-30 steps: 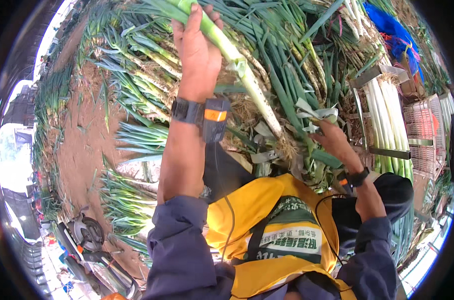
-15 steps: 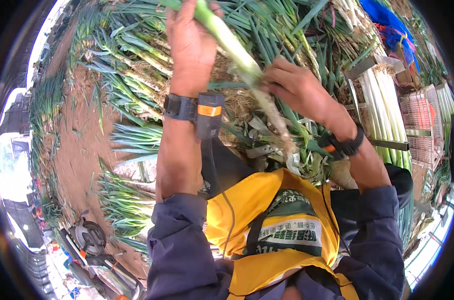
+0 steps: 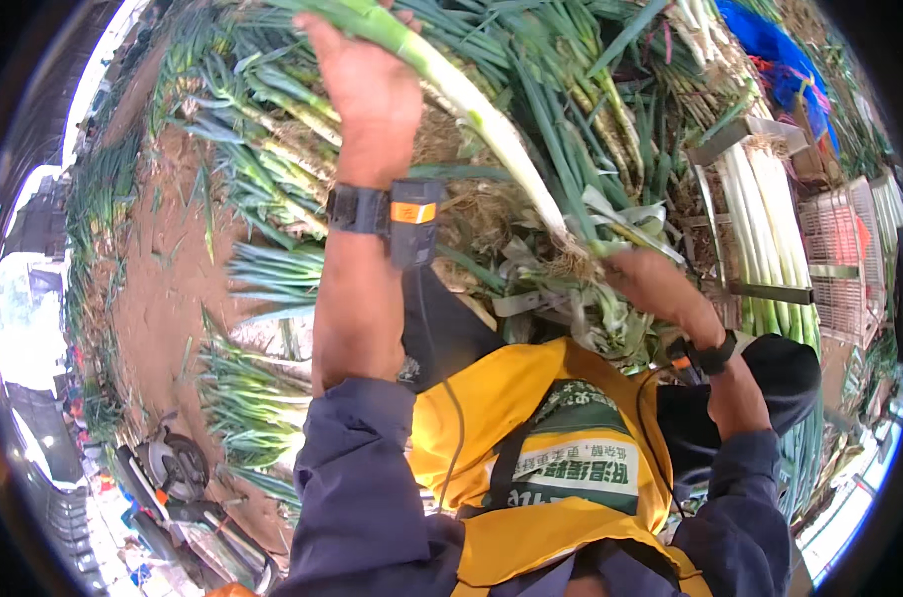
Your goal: The person is cleaning and peeling the outer layers of fresh leeks and placing them into a crate for processing.
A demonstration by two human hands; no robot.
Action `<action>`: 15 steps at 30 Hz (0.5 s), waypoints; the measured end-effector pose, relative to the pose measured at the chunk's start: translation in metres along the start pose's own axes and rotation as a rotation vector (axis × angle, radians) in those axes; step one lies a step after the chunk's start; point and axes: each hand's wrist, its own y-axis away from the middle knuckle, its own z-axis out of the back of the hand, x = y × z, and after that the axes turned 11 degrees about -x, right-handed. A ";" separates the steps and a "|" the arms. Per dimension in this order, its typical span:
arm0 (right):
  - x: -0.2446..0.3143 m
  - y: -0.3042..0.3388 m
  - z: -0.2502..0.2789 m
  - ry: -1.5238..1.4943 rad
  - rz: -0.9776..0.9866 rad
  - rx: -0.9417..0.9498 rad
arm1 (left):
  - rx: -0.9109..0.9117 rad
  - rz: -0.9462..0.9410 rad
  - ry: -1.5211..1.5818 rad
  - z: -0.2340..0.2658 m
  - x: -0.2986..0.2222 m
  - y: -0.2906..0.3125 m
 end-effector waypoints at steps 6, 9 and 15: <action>0.090 -0.111 0.058 -0.340 0.113 -0.591 | -0.119 0.062 -0.115 0.000 0.015 0.009; 0.103 -0.141 0.060 -0.356 0.099 -0.657 | -0.087 0.140 0.023 -0.004 0.024 0.011; 0.109 -0.177 0.051 -0.365 0.215 -0.799 | -0.028 0.314 0.097 -0.001 0.018 0.012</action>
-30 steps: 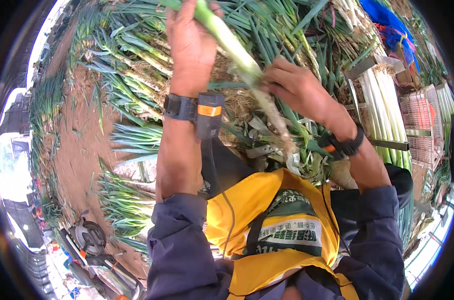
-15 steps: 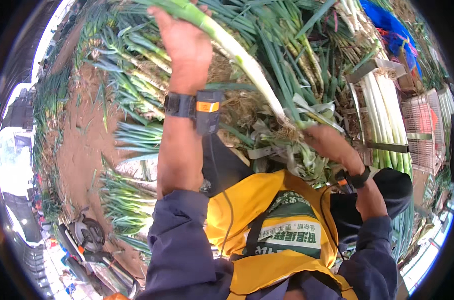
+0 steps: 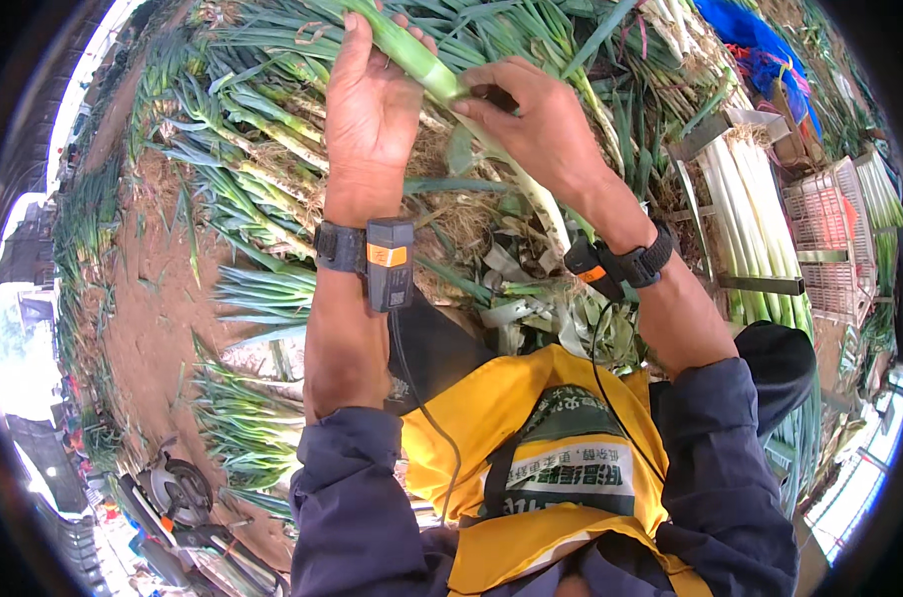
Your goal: The person is cleaning and peeling the outer layers of fresh leeks and placing them into a crate for processing.
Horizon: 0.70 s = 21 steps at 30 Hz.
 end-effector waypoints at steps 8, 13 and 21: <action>-0.002 0.004 -0.001 0.161 0.097 0.079 | 0.007 -0.053 -0.074 0.003 0.014 -0.002; 0.003 0.040 0.003 0.201 0.400 0.130 | -0.034 -0.060 -0.077 0.005 0.005 -0.001; -0.010 -0.001 0.019 0.059 -0.014 0.118 | -0.008 -0.028 -0.125 -0.005 0.020 0.000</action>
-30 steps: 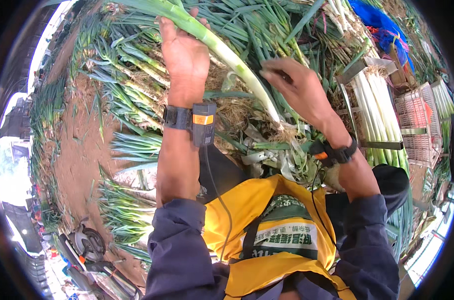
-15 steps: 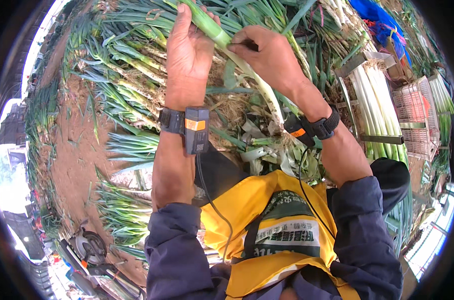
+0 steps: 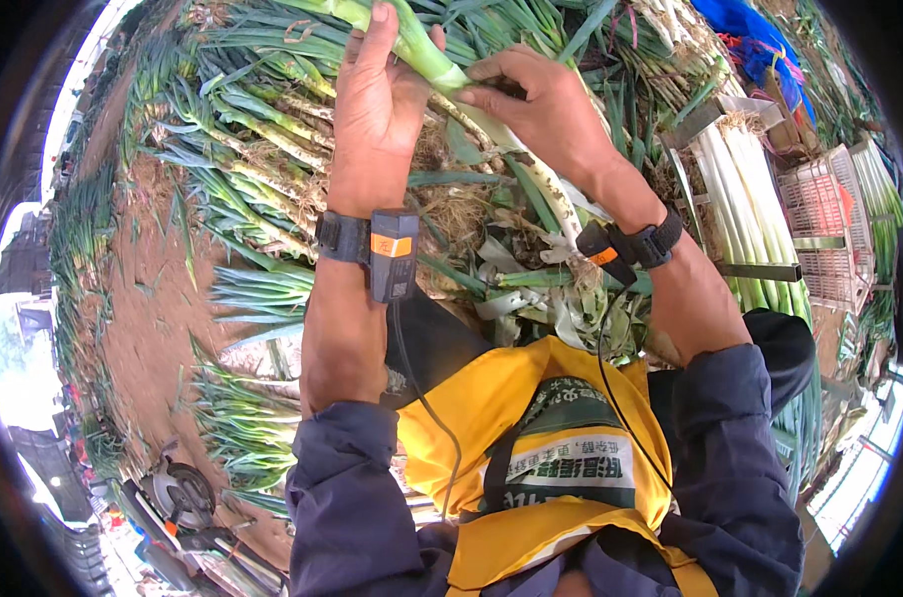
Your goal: The person is cleaning and peeling the outer layers of fresh leeks and placing them into a crate for processing.
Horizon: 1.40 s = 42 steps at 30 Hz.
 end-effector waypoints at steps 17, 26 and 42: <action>0.008 0.062 0.052 -0.396 -0.516 0.368 | -0.080 -0.307 -0.173 -0.020 0.000 -0.002; -0.064 0.192 0.073 0.225 -0.528 0.790 | -0.178 -0.437 -0.194 -0.007 -0.025 -0.010; -0.056 0.147 0.033 0.234 -0.221 0.351 | -0.516 -0.547 -0.252 0.063 -0.087 -0.042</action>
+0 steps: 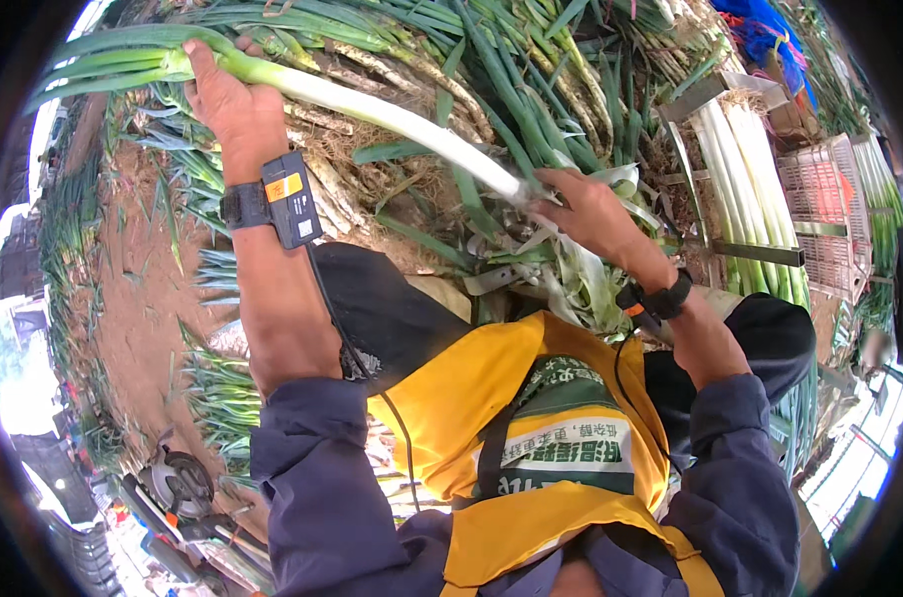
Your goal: The person is cleaning and peeling the outer layers of fresh leeks and placing them into a crate for processing.
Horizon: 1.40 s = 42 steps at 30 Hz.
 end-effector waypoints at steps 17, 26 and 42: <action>-0.015 0.024 0.032 -0.180 -0.097 0.078 | 0.218 0.127 0.150 0.008 0.007 0.008; -0.134 0.094 0.058 0.230 -0.531 0.033 | 0.214 -0.014 0.126 0.000 0.007 0.017; 0.071 -0.090 0.001 -0.390 0.132 -0.232 | 0.342 0.140 0.149 -0.039 0.004 0.079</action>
